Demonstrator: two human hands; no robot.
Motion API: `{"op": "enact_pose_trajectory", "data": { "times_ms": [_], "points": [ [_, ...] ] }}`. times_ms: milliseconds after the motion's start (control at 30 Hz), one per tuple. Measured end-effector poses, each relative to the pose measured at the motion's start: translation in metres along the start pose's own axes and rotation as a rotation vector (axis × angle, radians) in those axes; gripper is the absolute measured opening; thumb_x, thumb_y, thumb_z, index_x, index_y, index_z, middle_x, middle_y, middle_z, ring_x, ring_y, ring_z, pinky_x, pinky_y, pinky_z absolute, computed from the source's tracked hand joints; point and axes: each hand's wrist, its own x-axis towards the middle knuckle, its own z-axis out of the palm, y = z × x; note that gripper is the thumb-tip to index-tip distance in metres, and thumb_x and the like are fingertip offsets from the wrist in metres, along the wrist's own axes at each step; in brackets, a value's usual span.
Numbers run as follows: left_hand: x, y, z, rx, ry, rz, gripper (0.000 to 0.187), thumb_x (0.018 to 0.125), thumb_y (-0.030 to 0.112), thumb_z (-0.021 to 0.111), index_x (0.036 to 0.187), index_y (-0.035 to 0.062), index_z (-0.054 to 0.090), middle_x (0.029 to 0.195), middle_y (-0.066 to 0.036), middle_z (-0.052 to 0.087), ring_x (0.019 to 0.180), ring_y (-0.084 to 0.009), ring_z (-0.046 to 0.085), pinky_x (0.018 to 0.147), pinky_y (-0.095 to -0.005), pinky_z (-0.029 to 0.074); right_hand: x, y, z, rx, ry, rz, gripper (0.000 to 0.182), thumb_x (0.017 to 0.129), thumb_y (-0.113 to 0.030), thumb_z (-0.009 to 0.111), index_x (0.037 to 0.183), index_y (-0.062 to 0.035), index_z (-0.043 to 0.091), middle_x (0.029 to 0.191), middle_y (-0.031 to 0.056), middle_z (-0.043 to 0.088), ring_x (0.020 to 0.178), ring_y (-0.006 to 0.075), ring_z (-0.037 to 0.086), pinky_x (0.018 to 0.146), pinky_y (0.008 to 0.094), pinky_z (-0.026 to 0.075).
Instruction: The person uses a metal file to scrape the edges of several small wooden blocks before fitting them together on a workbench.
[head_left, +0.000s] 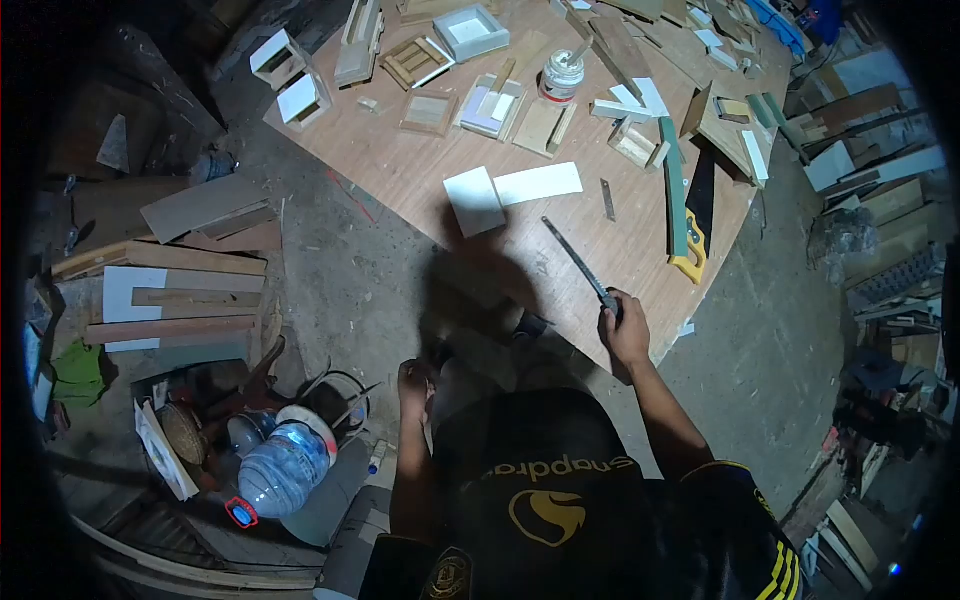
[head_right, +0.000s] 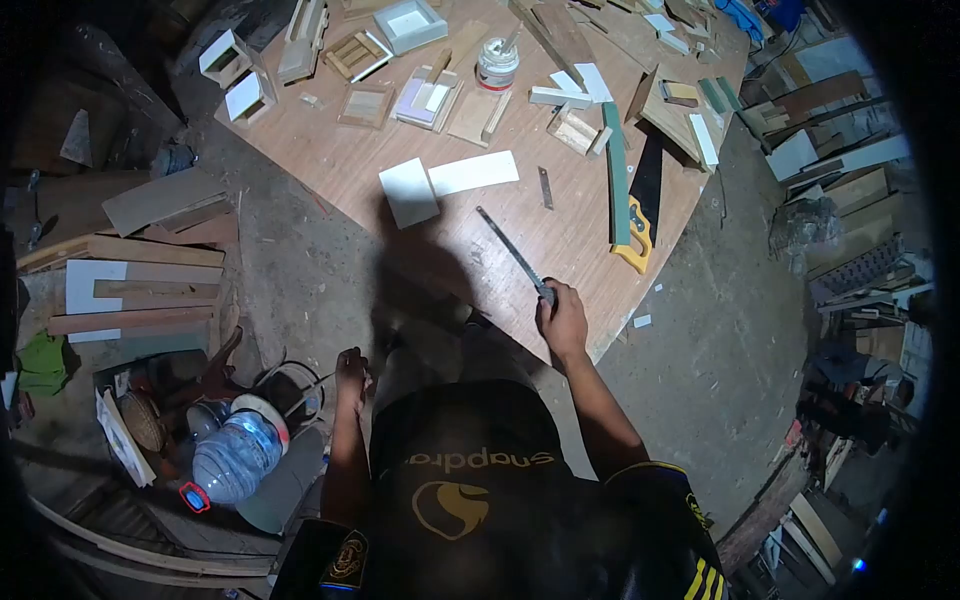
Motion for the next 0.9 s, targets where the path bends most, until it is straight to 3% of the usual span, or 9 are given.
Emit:
{"op": "enact_pose_trajectory", "data": {
  "times_ms": [67, 167, 333, 433, 500, 600, 767, 833, 900],
  "points": [
    [-0.013, 0.007, 0.007, 0.131, 0.083, -0.067, 0.021, 0.095, 0.03, 0.056, 0.105, 0.0112, 0.054, 0.075, 0.0, 0.054, 0.061, -0.0097, 0.051, 0.05, -0.0255, 0.042, -0.001, 0.009, -0.003, 0.023, 0.061, 0.072, 0.03, 0.087, -0.01, 0.06, 0.116, -0.0051, 0.054, 0.107, 0.0197, 0.057, 0.099, 0.035, 0.058, 0.088, 0.0387, 0.046],
    [0.007, -0.011, -0.045, 0.164, -0.023, 0.035, 0.022, 0.096, 0.03, 0.054, 0.102, 0.0096, 0.054, 0.075, 0.0, 0.053, 0.061, -0.0091, 0.051, 0.05, -0.0252, 0.042, -0.022, -0.011, 0.028, -0.031, 0.19, 0.044, 0.032, 0.084, -0.009, 0.06, 0.115, -0.004, 0.053, 0.103, 0.02, 0.058, 0.096, 0.0364, 0.057, 0.085, 0.0409, 0.046],
    [0.02, -0.046, -0.132, 0.125, -0.127, 0.095, 0.022, 0.096, 0.028, 0.052, 0.101, 0.0072, 0.054, 0.072, 0.0, 0.051, 0.059, -0.0078, 0.049, 0.049, -0.0253, 0.04, -0.056, -0.016, 0.074, 0.032, 0.157, 0.216, 0.034, 0.083, -0.009, 0.062, 0.115, -0.0048, 0.053, 0.097, 0.0203, 0.06, 0.091, 0.0363, 0.059, 0.084, 0.0421, 0.045],
    [0.033, -0.083, -0.19, 0.171, -0.015, 0.147, 0.019, 0.096, 0.024, 0.052, 0.103, 0.0065, 0.052, 0.069, 0.0, 0.05, 0.055, -0.0074, 0.048, 0.046, -0.0255, 0.039, -0.057, -0.032, 0.085, -0.098, 0.222, 0.227, 0.035, 0.082, -0.01, 0.064, 0.115, -0.0062, 0.054, 0.094, 0.0192, 0.06, 0.088, 0.0357, 0.059, 0.081, 0.0442, 0.045],
    [0.026, -0.084, -0.217, 0.101, 0.006, 0.015, 0.018, 0.095, 0.021, 0.052, 0.104, 0.0053, 0.051, 0.067, -0.001, 0.049, 0.053, -0.0089, 0.048, 0.045, -0.0267, 0.04, -0.051, -0.036, 0.091, -0.189, 0.285, 0.163, 0.035, 0.082, -0.011, 0.065, 0.116, -0.0091, 0.055, 0.093, 0.018, 0.059, 0.086, 0.036, 0.058, 0.078, 0.046, 0.044],
    [0.036, -0.117, -0.266, 0.176, 0.039, 0.018, 0.017, 0.094, 0.019, 0.053, 0.103, 0.0047, 0.051, 0.067, -0.001, 0.05, 0.054, -0.009, 0.049, 0.044, -0.027, 0.041, -0.038, -0.038, 0.095, -0.323, 0.363, 0.196, 0.035, 0.082, -0.013, 0.065, 0.116, -0.013, 0.056, 0.094, 0.0184, 0.057, 0.087, 0.0359, 0.057, 0.078, 0.0454, 0.045],
    [0.007, -0.096, -0.269, 0.074, 0.089, -0.111, 0.02, 0.093, 0.019, 0.055, 0.106, 0.0046, 0.051, 0.068, -0.001, 0.05, 0.055, -0.0083, 0.049, 0.046, -0.0259, 0.04, -0.033, -0.045, 0.107, -0.352, 0.401, 0.174, 0.031, 0.086, -0.013, 0.061, 0.116, -0.0059, 0.054, 0.095, 0.019, 0.057, 0.089, 0.0339, 0.058, 0.08, 0.0439, 0.046],
    [0.014, -0.113, -0.265, 0.015, 0.054, -0.151, 0.022, 0.094, 0.02, 0.056, 0.108, 0.0046, 0.051, 0.069, -0.001, 0.05, 0.056, -0.0082, 0.049, 0.047, -0.0252, 0.04, -0.059, -0.047, 0.125, 0.256, 0.526, 0.165, 0.029, 0.091, -0.013, 0.054, 0.115, 0.0017, 0.05, 0.094, 0.0176, 0.057, 0.088, 0.0281, 0.058, 0.08, 0.0415, 0.045],
    [0.024, -0.144, -0.256, -0.15, -0.016, -0.198, 0.025, 0.094, 0.024, 0.058, 0.109, 0.0053, 0.051, 0.071, 0.0, 0.051, 0.057, -0.0078, 0.049, 0.05, -0.024, 0.04, -0.105, -0.059, 0.153, -0.081, 0.53, 0.069, 0.026, 0.094, -0.012, 0.048, 0.114, 0.0051, 0.046, 0.094, 0.0167, 0.056, 0.087, 0.0234, 0.057, 0.078, 0.0377, 0.046]
  ]
}}
